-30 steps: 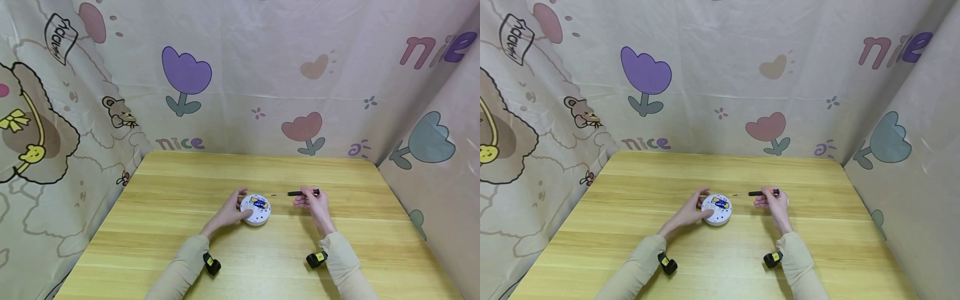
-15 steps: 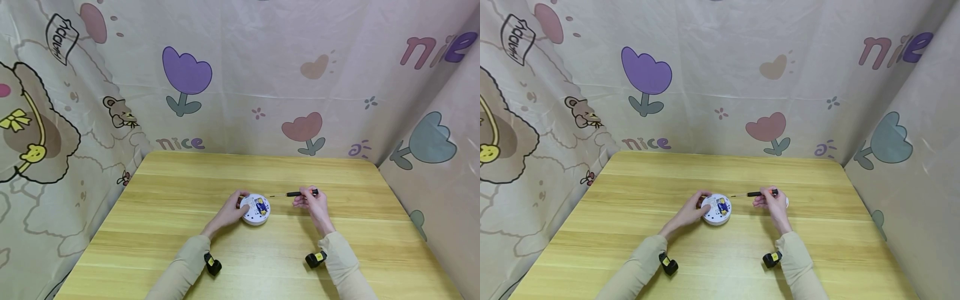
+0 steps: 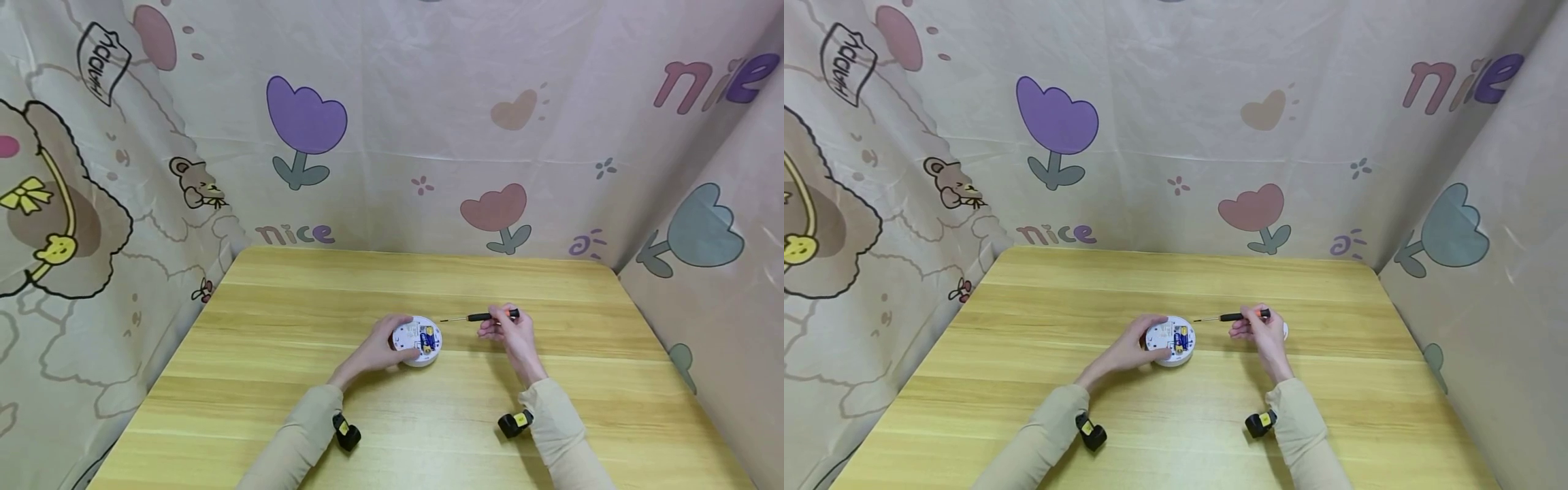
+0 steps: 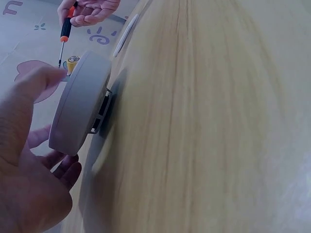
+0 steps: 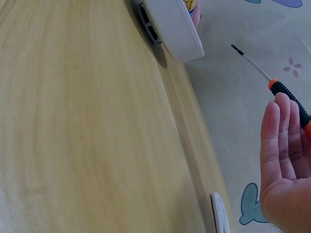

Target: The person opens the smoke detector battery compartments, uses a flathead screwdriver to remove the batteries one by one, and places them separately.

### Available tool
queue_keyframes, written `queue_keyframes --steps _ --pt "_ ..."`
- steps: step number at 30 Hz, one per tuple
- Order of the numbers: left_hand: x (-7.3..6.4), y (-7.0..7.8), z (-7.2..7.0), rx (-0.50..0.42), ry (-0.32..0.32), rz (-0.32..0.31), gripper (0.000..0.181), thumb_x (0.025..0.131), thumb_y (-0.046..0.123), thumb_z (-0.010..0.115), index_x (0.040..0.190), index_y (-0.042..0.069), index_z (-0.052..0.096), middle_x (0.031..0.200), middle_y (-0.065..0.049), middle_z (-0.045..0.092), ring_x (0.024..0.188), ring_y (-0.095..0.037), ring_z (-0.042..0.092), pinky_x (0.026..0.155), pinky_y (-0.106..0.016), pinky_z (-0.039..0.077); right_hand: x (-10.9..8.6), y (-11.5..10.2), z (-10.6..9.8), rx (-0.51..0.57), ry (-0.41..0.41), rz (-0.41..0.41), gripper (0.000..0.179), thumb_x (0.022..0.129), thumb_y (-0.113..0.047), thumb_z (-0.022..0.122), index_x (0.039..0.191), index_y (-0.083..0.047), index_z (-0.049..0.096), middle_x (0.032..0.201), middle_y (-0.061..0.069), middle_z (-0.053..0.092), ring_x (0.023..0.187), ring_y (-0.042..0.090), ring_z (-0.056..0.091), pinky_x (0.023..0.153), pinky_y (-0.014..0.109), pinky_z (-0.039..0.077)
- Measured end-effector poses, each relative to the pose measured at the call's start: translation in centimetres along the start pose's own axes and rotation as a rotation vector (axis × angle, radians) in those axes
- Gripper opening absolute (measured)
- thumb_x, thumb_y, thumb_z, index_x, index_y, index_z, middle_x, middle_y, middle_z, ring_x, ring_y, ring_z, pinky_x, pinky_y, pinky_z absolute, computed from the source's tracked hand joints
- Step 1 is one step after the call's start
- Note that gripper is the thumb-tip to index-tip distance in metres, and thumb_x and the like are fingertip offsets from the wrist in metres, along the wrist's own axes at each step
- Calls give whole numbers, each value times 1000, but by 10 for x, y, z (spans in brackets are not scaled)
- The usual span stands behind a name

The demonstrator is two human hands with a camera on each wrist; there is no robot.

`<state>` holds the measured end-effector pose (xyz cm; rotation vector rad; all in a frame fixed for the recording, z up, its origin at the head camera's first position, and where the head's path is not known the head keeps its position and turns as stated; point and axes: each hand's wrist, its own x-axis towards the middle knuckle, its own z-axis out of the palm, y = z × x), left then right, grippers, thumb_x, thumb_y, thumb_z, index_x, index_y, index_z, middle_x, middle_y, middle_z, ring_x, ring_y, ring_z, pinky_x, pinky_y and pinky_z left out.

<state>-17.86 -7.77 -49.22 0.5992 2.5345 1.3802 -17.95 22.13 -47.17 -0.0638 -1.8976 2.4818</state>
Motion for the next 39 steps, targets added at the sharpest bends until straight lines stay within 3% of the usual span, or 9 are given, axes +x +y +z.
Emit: queue_keyframes --steps 4,10,25,33,39 --pt "-1 0 0 11 -38 2 87 79 37 84 151 15 43 157 -16 37 141 -38 36 115 -64 36 0 0 0 1 10 5 23 102 -13 59 80 -11 51 66 1 72 59 13 71 63 30 64" --pt "-2 -1 -1 19 -56 17 88 80 35 84 153 15 40 159 -18 33 142 -39 34 114 -65 37 -1 0 0 6 19 8 22 101 -12 59 80 -12 52 66 1 71 58 13 71 63 30 64" --pt "-6 -1 -11 25 -91 54 71 94 27 71 155 13 38 163 -17 26 151 -42 23 121 -67 23 0 2 -1 8 0 -2 23 102 -12 58 80 -11 53 66 1 72 58 14 72 62 31 64" --pt "-6 -4 -13 -5 -90 65 55 102 20 56 154 10 40 163 -18 26 152 -42 23 123 -61 26 0 2 -1 9 2 -6 22 102 -11 58 80 -11 55 65 0 71 58 13 71 62 30 64" --pt "-6 -3 -13 -24 -101 64 62 100 30 61 154 9 40 162 -19 29 151 -42 26 122 -63 26 0 2 -2 1 -2 -7 20 102 -12 58 82 -10 55 66 0 72 58 13 71 62 30 64"
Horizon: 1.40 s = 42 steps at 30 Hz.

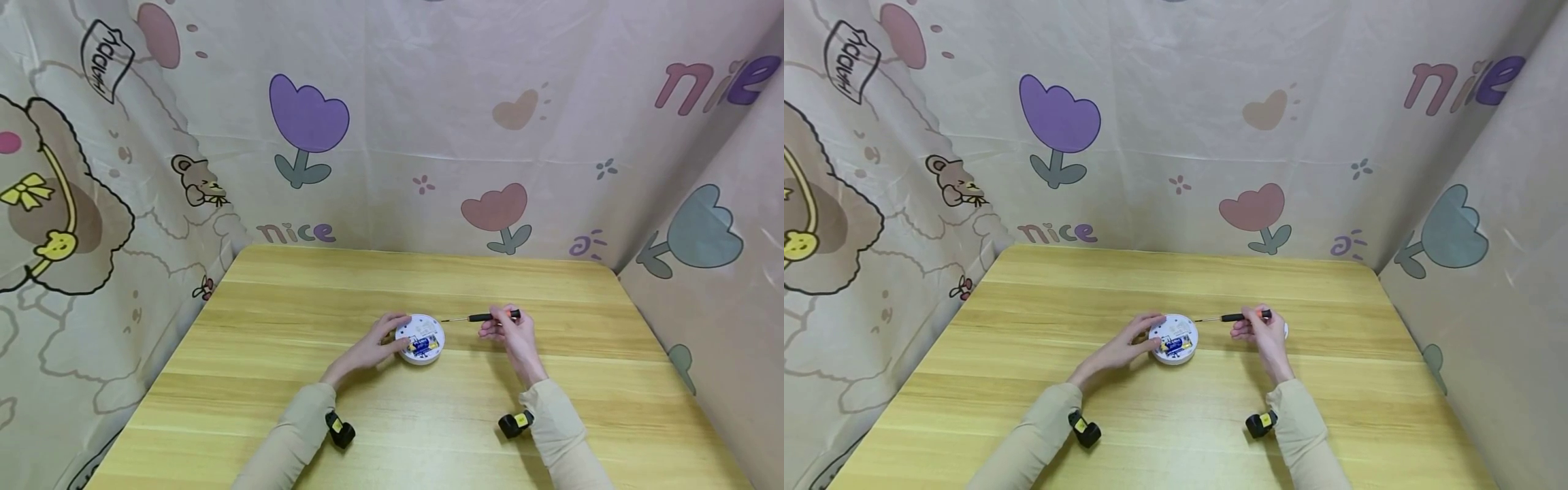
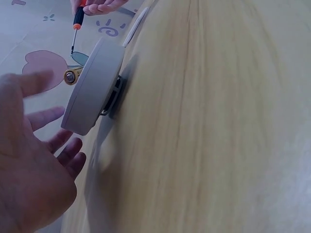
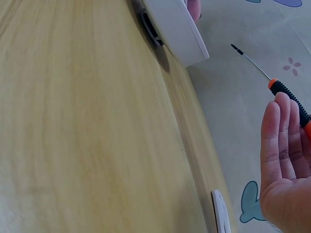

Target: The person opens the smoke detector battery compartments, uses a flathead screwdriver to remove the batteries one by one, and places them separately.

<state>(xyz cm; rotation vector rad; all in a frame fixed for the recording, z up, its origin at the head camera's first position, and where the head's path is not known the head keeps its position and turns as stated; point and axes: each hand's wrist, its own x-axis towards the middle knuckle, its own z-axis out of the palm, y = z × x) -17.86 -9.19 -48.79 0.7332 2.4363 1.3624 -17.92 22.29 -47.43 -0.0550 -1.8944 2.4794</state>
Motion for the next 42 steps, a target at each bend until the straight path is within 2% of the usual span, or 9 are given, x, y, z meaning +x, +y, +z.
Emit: queue_keyframes --steps 6,10,14,19,23,26,30,33,42 --pt "0 2 7 34 9 -22 95 79 38 85 157 14 36 164 -16 29 151 -41 28 121 -66 25 0 0 -1 3 11 4 21 102 -12 58 82 -11 55 65 0 71 58 13 71 62 30 64" --pt "2 3 14 32 51 -6 101 73 33 91 156 12 36 161 -17 33 149 -40 32 122 -65 26 -2 -1 -1 3 7 8 20 102 -12 59 82 -12 56 66 0 71 58 13 71 62 29 64" --pt "3 3 18 58 75 -5 102 74 34 89 157 13 34 162 -17 32 148 -41 31 119 -68 27 -6 -6 1 -87 -35 -36 19 101 -7 59 82 -10 58 64 -1 71 56 12 70 59 29 63" --pt "3 3 20 85 81 -28 99 78 39 85 158 16 32 163 -17 29 149 -42 29 118 -69 28 -13 -16 9 -295 -135 -127 16 99 -5 59 84 -2 57 63 -1 72 55 11 70 57 33 63" --pt "3 3 20 86 82 -37 97 79 42 84 158 18 33 163 -17 29 150 -42 28 118 -69 28 -15 -21 14 -387 -195 -163 22 99 -5 60 86 11 54 65 4 72 56 12 71 57 37 64" --pt "3 3 20 87 78 -36 97 79 42 84 158 18 33 164 -16 29 150 -42 28 118 -69 27 -16 -22 15 -433 -225 -179 24 99 -4 60 87 15 52 66 12 72 56 16 71 57 40 64" --pt "4 2 20 82 78 -32 98 79 42 85 158 17 33 163 -16 30 150 -42 29 118 -69 27 -18 -25 18 -486 -235 -196 23 99 -5 61 87 14 52 69 23 71 56 24 72 58 44 64" --pt "4 3 19 79 78 -34 99 79 42 85 158 15 32 163 -18 30 149 -43 30 118 -70 28 -20 -27 21 -521 -234 -207 22 99 -6 61 87 11 54 72 29 70 57 24 72 58 43 64" --pt "5 3 19 90 82 -45 101 79 42 85 159 13 30 164 -19 29 150 -43 28 119 -69 26 -23 -30 26 -604 -219 -238 20 99 -9 62 85 5 56 71 24 71 54 15 69 55 34 63"
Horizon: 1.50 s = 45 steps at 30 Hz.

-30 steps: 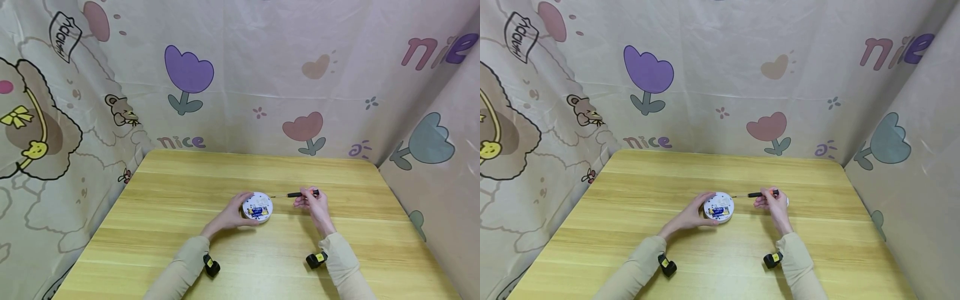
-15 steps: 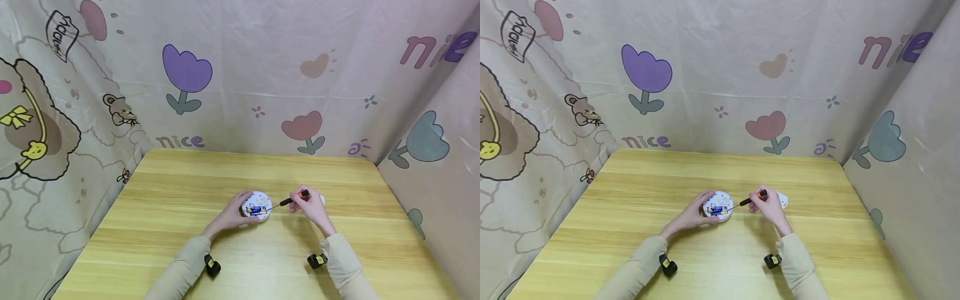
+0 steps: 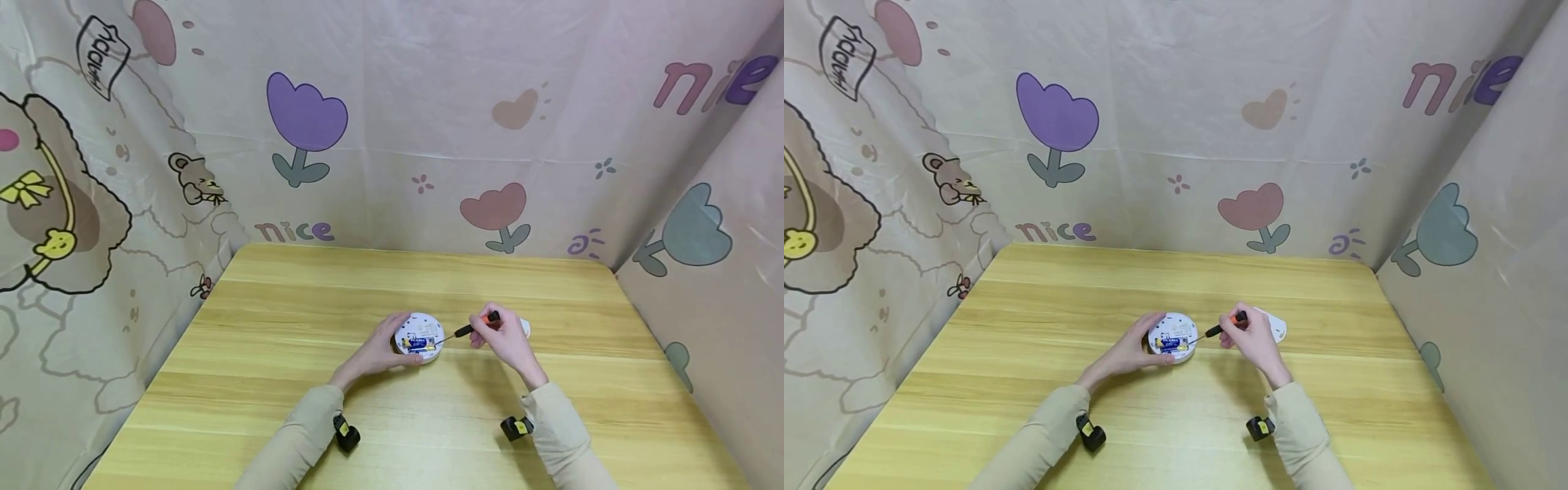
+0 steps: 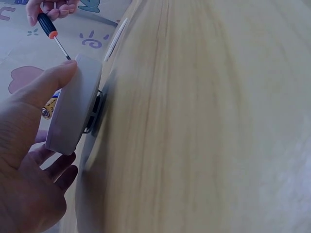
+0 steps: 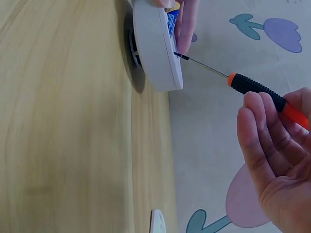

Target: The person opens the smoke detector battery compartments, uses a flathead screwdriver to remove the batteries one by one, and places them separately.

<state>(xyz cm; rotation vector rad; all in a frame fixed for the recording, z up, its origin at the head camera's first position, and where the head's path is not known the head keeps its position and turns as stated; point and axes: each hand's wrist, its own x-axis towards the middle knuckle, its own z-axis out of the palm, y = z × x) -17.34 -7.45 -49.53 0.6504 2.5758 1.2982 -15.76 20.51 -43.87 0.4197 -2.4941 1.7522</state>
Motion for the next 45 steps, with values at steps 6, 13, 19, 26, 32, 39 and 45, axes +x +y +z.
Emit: queue_keyframes --steps 6,13,19,26,32,39,45 --pt "0 2 -1 -3 2 -15 102 78 42 85 158 12 31 164 -19 30 150 -43 28 120 -69 26 0 -4 2 -52 1 -11 19 99 -10 62 84 2 58 70 18 72 55 15 69 55 33 62" --pt "1 4 -1 -17 9 -13 102 77 40 86 158 9 31 163 -20 31 149 -44 30 120 -69 26 0 -11 6 -92 -2 -39 18 97 -8 64 82 0 59 69 17 71 53 12 68 53 30 62" --pt "0 4 -2 -3 -10 -9 102 80 42 84 159 9 28 165 -20 27 150 -44 29 120 -68 26 -2 -15 9 -113 -2 -70 19 96 -7 65 80 -1 58 67 16 70 52 11 67 51 29 61" --pt "1 3 -4 -23 -28 21 93 86 37 78 159 6 27 163 -19 31 149 -42 32 121 -65 26 -1 -16 11 -137 1 -76 19 97 -6 64 79 -2 57 66 15 70 51 16 67 51 31 61" --pt "2 3 -4 -3 -43 33 93 88 37 75 159 4 25 165 -22 26 151 -44 27 122 -67 23 -1 -15 11 -137 -9 -70 19 97 -6 63 80 -1 57 66 16 70 53 25 68 51 33 61" --pt "-2 2 -2 13 -82 -5 92 94 41 68 162 8 16 169 -20 16 155 -43 17 123 -66 18 -1 -18 11 -145 -17 -4 17 98 -5 61 82 2 58 69 21 71 51 12 67 53 36 62" --pt "-4 2 0 16 -83 -30 91 96 44 65 162 10 13 169 -20 12 155 -44 14 123 -67 17 -6 -43 12 -148 -32 1 17 97 1 59 80 4 57 70 28 69 54 29 69 55 46 62"
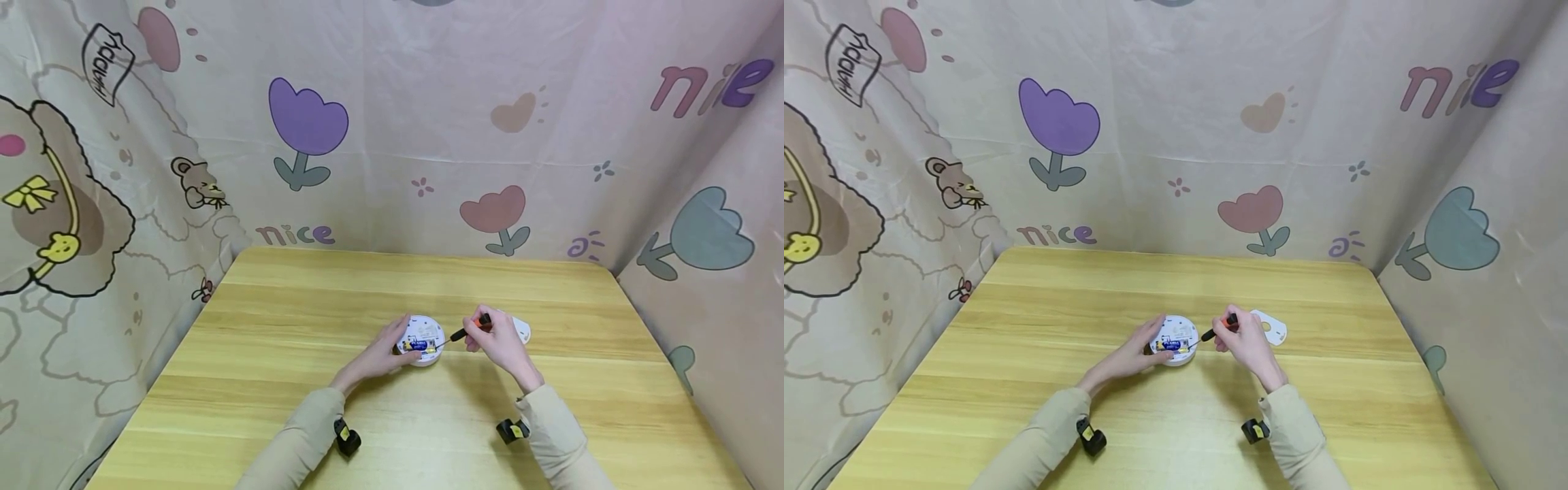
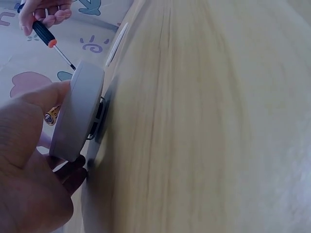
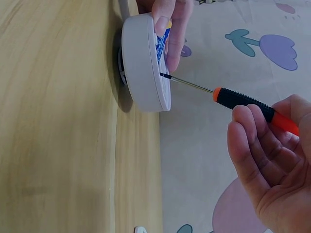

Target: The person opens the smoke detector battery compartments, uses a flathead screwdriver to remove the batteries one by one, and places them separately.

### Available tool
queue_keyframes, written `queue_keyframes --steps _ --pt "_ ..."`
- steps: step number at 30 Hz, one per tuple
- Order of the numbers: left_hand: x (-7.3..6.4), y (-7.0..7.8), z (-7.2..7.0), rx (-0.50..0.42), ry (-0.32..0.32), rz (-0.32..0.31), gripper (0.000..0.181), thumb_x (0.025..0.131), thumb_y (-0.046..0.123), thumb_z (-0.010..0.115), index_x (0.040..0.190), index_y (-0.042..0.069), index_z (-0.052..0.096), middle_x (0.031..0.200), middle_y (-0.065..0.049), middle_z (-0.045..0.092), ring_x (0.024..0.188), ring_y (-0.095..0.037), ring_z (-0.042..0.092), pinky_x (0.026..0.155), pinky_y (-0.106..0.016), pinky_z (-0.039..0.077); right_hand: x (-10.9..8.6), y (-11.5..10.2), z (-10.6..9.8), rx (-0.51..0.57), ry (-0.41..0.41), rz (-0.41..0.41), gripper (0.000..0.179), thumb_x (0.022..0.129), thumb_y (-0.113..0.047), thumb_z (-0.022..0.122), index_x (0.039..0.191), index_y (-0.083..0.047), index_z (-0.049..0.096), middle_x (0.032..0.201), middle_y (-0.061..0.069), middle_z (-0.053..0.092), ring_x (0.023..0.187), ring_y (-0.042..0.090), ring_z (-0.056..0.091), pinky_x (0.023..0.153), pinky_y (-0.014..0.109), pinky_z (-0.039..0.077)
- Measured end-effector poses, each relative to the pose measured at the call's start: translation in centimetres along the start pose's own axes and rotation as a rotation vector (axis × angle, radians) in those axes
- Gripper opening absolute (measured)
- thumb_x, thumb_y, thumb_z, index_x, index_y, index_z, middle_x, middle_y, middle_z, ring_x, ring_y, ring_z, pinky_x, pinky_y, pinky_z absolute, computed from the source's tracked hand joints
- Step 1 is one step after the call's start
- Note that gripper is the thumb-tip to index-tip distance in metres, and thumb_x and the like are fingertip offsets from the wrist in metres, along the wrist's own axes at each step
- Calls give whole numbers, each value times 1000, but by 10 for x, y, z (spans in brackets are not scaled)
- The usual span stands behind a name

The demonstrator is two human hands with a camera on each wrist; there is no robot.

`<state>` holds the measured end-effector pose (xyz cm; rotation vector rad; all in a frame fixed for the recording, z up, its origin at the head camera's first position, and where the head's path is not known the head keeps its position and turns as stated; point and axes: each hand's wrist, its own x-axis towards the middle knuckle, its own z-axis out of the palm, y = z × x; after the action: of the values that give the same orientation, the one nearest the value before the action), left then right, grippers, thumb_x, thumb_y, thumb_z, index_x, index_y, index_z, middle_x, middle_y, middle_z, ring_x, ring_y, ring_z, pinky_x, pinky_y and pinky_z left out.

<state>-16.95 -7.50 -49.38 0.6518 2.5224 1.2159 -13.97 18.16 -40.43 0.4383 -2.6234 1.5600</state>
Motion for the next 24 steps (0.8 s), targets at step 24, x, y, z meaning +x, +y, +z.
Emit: queue_keyframes --steps 24 --pt "0 7 2 -20 -42 -24 86 101 40 56 162 7 5 169 -22 1 156 -46 4 125 -66 8 3 12 1 5 1 45 16 98 -2 60 83 4 58 72 25 70 57 33 70 54 34 62"
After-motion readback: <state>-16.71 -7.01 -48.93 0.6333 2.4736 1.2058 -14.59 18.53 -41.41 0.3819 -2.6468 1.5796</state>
